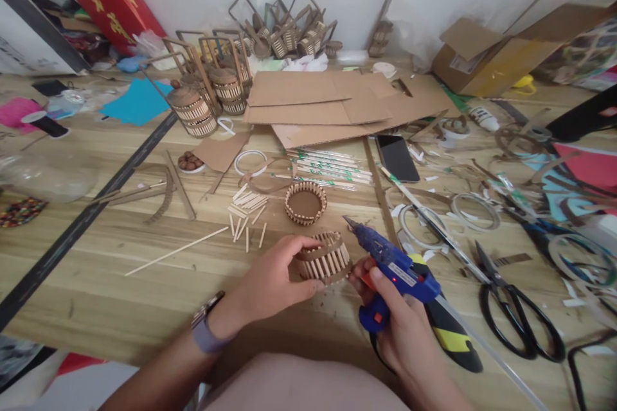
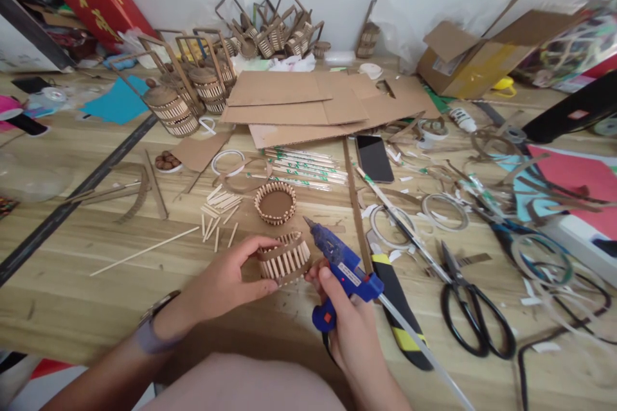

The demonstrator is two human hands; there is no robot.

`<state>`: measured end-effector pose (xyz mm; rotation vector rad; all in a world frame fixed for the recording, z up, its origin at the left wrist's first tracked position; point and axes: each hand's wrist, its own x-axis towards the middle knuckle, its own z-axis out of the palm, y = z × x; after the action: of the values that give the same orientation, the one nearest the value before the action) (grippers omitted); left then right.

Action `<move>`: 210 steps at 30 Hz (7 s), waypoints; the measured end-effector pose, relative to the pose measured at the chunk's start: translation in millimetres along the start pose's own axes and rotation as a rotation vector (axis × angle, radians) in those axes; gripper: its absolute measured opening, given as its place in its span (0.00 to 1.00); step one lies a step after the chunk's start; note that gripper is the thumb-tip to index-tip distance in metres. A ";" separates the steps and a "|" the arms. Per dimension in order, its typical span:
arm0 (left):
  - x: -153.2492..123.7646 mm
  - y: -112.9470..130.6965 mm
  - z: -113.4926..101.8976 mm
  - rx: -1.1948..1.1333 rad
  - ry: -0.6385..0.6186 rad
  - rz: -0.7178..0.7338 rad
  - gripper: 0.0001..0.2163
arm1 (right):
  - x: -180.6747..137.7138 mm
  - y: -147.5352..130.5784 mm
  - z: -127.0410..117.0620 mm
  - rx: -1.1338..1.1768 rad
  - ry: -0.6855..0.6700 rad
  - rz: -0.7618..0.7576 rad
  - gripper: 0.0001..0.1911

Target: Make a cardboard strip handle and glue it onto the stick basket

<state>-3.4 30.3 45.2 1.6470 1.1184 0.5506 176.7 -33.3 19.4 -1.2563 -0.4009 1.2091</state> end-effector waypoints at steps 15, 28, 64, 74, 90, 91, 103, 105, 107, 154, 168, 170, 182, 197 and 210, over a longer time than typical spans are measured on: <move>7.8 0.3 0.2 -0.012 -0.069 -0.082 0.11 | -10.6 -29.9 -54.3 -0.501 -0.252 0.004 0.23; 6.0 5.5 3.7 0.097 -0.048 -0.092 0.10 | -17.0 -37.2 -47.1 -0.606 -0.253 0.036 0.25; 1.5 12.4 8.0 0.304 -0.014 0.129 0.03 | -16.1 -38.3 -53.7 -0.701 -0.260 0.129 0.29; 0.3 14.5 8.8 0.305 -0.013 0.143 0.02 | -16.3 -41.9 -48.3 -0.722 -0.270 0.111 0.29; -1.5 13.4 9.3 0.377 0.001 0.148 0.04 | -19.6 -38.0 -48.7 -0.626 -0.188 0.155 0.26; -1.4 13.4 9.4 0.377 0.000 0.147 0.03 | -19.8 -38.0 -48.5 -0.621 -0.189 0.154 0.26; -1.1 14.0 8.4 0.354 -0.011 0.139 0.02 | -19.5 -36.5 -50.0 -0.631 -0.176 0.149 0.27; -1.6 13.7 8.3 0.352 -0.010 0.135 0.02 | -20.1 -37.6 -48.8 -0.646 -0.167 0.141 0.27; -1.6 14.2 8.0 0.363 -0.008 0.119 0.03 | -20.9 -38.8 -47.0 -0.650 -0.157 0.132 0.27; -9.9 14.3 20.1 -0.078 -0.105 0.102 0.08 | 2.6 -22.2 8.5 0.127 0.080 0.177 0.24; -8.3 11.5 25.1 -0.150 -0.049 0.148 0.10 | -2.1 -14.3 13.5 -0.001 0.126 0.043 0.22; -8.5 11.3 25.1 -0.154 -0.045 0.148 0.10 | -2.6 -13.4 14.3 0.004 0.131 0.061 0.23; -10.2 17.0 20.3 -0.237 -0.024 0.002 0.07 | 2.6 -18.2 -8.3 0.026 -0.016 0.082 0.24; -8.0 14.0 21.9 -0.159 0.025 -0.039 0.06 | 3.0 -17.6 -6.0 -0.049 -0.012 -0.094 0.17; -6.6 13.7 23.9 -0.145 0.047 -0.139 0.09 | 2.9 -24.6 -16.9 -0.280 0.044 -0.211 0.15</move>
<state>17.9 12.4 49.9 1.4269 1.1893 0.5693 202.8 -35.4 33.9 -1.4364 -0.6707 0.9670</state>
